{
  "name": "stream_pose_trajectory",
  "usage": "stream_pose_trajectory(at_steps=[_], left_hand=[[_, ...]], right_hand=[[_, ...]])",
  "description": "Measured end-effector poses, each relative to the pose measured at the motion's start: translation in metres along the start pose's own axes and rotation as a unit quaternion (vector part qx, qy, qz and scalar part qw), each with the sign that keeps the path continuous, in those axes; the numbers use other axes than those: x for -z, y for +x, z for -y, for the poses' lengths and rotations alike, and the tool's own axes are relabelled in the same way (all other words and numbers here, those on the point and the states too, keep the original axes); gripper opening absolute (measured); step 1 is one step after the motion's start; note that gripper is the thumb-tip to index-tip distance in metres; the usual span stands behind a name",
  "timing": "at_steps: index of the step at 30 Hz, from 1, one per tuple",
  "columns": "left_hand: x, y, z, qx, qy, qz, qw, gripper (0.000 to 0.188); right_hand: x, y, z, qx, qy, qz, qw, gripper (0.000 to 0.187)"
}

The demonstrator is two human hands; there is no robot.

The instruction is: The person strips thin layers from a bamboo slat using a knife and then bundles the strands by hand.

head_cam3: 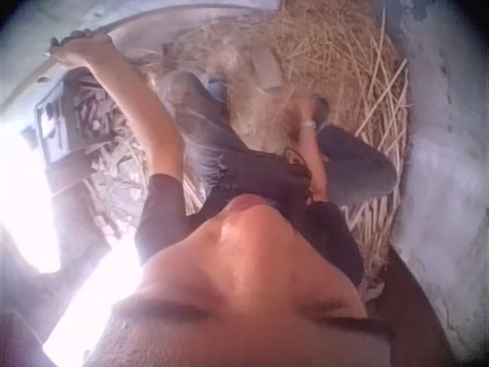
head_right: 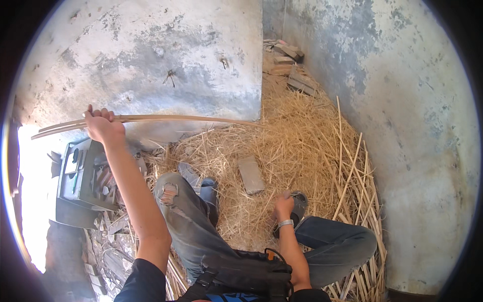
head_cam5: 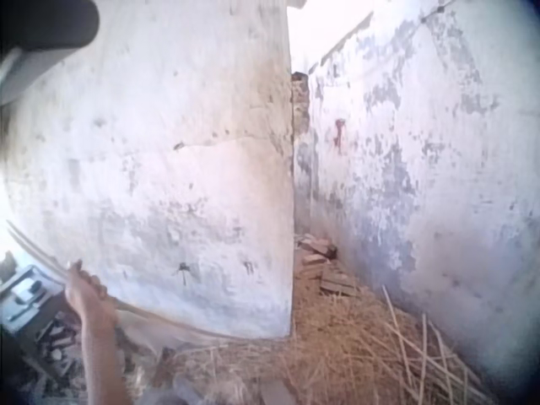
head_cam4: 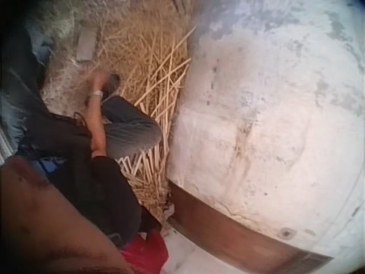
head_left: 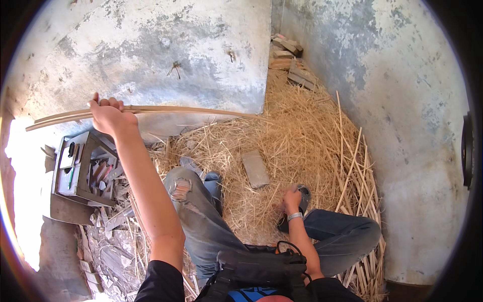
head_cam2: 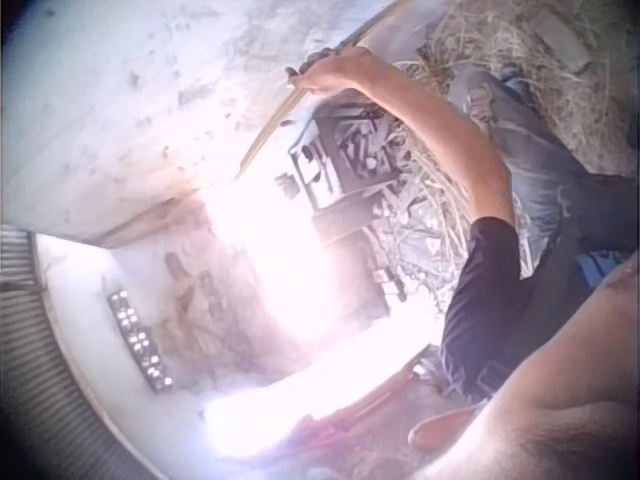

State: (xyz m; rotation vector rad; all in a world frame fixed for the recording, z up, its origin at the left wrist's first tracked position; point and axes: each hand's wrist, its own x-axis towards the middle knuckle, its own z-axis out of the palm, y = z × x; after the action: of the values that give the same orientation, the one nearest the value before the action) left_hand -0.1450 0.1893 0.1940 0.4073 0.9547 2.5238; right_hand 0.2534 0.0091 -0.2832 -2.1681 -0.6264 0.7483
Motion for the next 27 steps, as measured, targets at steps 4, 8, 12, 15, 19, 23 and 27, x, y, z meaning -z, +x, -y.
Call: stream_pose_trajectory(at_steps=[4,8,12,15,19,23,27], left_hand=[[0.010,-0.017,0.050,0.110,-0.037,-0.006,0.993,0.024],[0.037,-0.019,0.089,0.167,-0.036,0.001,0.985,0.024],[0.033,-0.031,0.109,0.223,-0.034,-0.002,0.974,0.024],[0.064,0.009,0.105,0.210,-0.046,-0.001,0.977,0.024],[0.060,0.007,0.112,0.223,-0.074,0.006,0.972,0.021],[0.060,0.006,0.109,0.225,-0.081,0.018,0.971,0.021],[0.055,0.000,0.112,0.233,-0.090,0.024,0.968,0.021]], right_hand=[[0.044,0.050,-0.013,-0.011,0.131,-0.121,0.984,0.056],[0.081,0.032,0.047,-0.018,0.264,-0.091,0.960,0.025],[0.166,0.032,0.058,0.021,0.283,-0.158,0.946,0.023],[0.229,-0.012,0.094,0.006,0.355,-0.103,0.929,0.021],[0.348,-0.050,0.090,0.075,0.192,-0.170,0.964,0.025],[0.421,-0.074,0.100,0.025,0.030,-0.201,0.979,0.034],[0.474,-0.056,0.019,0.012,-0.093,-0.245,0.965,0.043]])
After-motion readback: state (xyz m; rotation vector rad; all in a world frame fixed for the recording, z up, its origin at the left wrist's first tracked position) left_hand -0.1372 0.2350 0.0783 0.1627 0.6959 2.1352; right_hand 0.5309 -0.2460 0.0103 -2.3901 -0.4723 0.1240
